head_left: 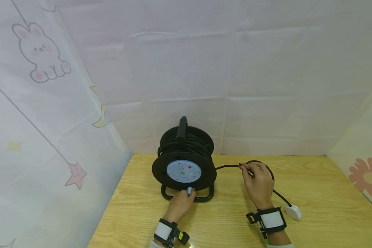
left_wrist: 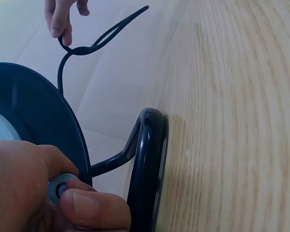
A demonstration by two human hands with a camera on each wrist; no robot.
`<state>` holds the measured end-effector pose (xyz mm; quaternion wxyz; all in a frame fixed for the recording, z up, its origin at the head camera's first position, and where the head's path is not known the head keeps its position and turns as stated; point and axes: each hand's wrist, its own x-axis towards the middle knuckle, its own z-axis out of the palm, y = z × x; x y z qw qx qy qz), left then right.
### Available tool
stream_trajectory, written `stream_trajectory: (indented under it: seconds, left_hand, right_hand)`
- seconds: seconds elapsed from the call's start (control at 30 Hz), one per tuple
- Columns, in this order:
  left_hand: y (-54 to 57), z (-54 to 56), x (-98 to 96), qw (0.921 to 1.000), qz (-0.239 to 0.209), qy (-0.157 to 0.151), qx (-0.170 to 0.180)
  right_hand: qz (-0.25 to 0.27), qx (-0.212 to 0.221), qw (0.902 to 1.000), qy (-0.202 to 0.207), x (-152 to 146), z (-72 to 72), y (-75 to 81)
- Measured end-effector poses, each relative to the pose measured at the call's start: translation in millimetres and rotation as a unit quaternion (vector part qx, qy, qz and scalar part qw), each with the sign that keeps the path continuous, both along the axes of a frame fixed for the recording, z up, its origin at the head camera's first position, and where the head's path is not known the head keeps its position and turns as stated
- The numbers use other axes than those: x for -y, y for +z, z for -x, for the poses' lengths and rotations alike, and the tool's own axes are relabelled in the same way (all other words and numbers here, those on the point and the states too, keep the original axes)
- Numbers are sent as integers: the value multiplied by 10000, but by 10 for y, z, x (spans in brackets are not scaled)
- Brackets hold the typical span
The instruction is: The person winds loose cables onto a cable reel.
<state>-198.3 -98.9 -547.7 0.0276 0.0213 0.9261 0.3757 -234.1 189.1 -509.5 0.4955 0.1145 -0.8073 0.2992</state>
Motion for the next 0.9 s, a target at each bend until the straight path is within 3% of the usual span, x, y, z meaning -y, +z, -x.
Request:
stream_trajectory:
  seconds: [0.33,0.63,0.9]
  left_hand:
    - [11,-18,-14,10000,60,63,-27]
    - [12,-30,3,10000,34,60,-36]
    - [17,-31,14,10000,-27,23,-25]
  right_hand:
    - [434,41,9984,372,-24,-13,-32]
    - [358,1132,9925,299,-54,-31,-72]
    - [423,1898,9801,390,-49,-69,-76]
